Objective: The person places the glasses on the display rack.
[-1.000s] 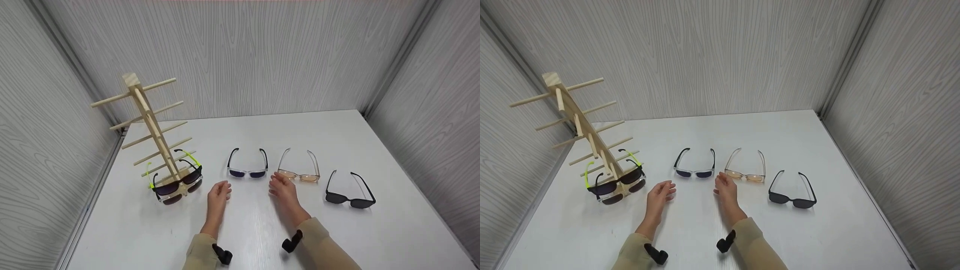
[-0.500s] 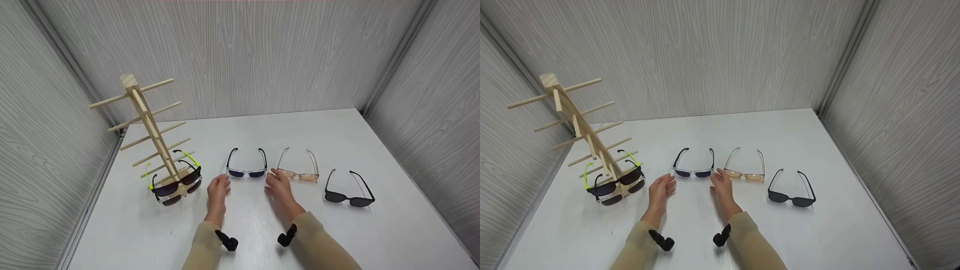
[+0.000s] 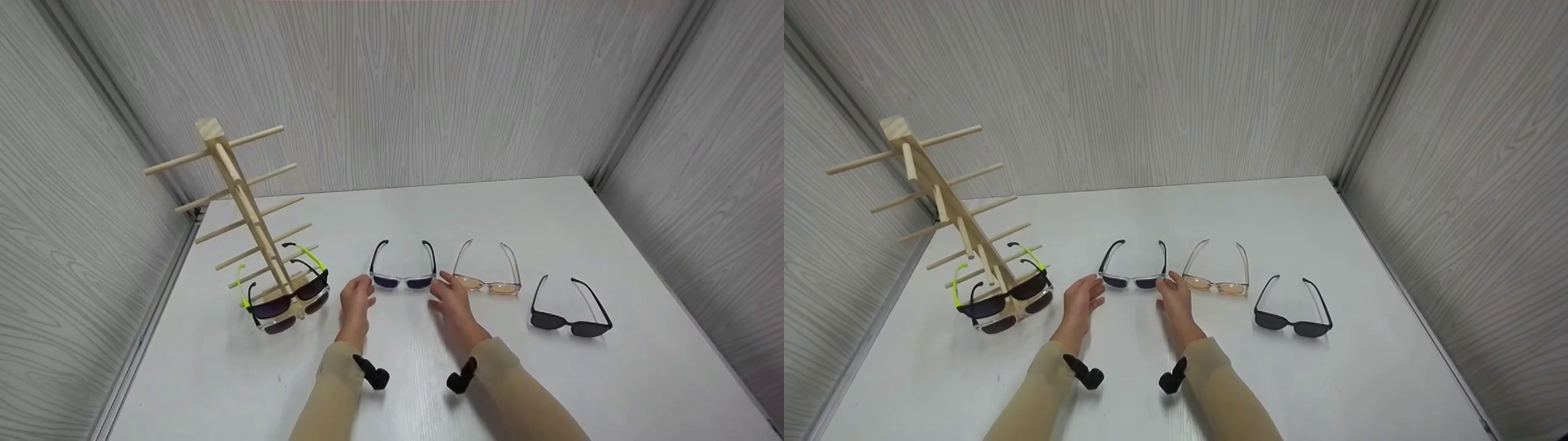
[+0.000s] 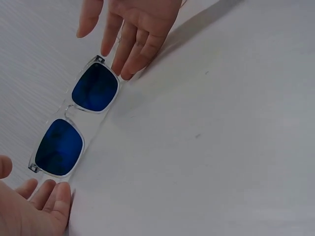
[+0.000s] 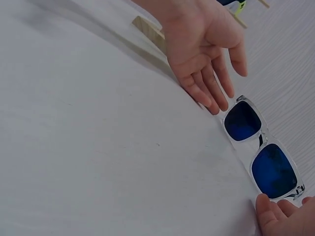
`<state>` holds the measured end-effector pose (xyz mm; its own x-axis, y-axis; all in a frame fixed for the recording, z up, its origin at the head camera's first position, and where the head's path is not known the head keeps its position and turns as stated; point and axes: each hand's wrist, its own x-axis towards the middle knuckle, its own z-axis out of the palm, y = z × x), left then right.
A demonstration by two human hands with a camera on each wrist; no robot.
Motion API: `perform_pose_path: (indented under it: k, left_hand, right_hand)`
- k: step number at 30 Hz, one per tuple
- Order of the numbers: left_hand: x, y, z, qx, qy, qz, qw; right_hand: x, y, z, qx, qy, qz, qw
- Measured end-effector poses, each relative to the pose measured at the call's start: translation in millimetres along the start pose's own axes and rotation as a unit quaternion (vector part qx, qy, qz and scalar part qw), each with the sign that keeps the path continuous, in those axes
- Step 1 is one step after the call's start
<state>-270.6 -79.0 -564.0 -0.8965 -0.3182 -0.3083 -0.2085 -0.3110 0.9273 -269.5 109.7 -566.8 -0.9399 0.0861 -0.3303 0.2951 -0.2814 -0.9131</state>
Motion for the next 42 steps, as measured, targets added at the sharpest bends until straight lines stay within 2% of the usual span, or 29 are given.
perform_pose_path:
  k: [4, 11, 18, 29, 37, 42]
  left_hand:
    - [3.3, 1.8, 2.3, -0.001, -0.009, -0.007, 0.9999]
    - [4.5, 1.6, 1.1, 0.041, -0.005, -0.025, 0.9988]
    - [4.2, 1.3, 1.1, 0.078, -0.023, -0.006, 0.9967]
    - [5.6, 2.0, 1.8, 0.097, -0.035, -0.014, 0.9946]
    - [0.6, 4.0, 2.4, 0.107, -0.047, -0.008, 0.9931]
    - [-3.6, 5.5, 2.6, 0.085, -0.044, -0.011, 0.9953]
  right_hand:
    - [1.1, 0, 3, 0.001, 0.016, 0.001, 0.9999]
    - [2.4, -1, 9, 0.003, 0.038, 0.022, 0.9990]
    - [7.0, -5, 16, -0.032, 0.070, 0.032, 0.9965]
    - [7.4, -6, 16, -0.054, 0.078, 0.028, 0.9951]
    - [7.1, -6, 12, -0.023, 0.088, 0.020, 0.9957]
    - [4.1, -6, 10, 0.003, 0.077, 0.020, 0.9968]
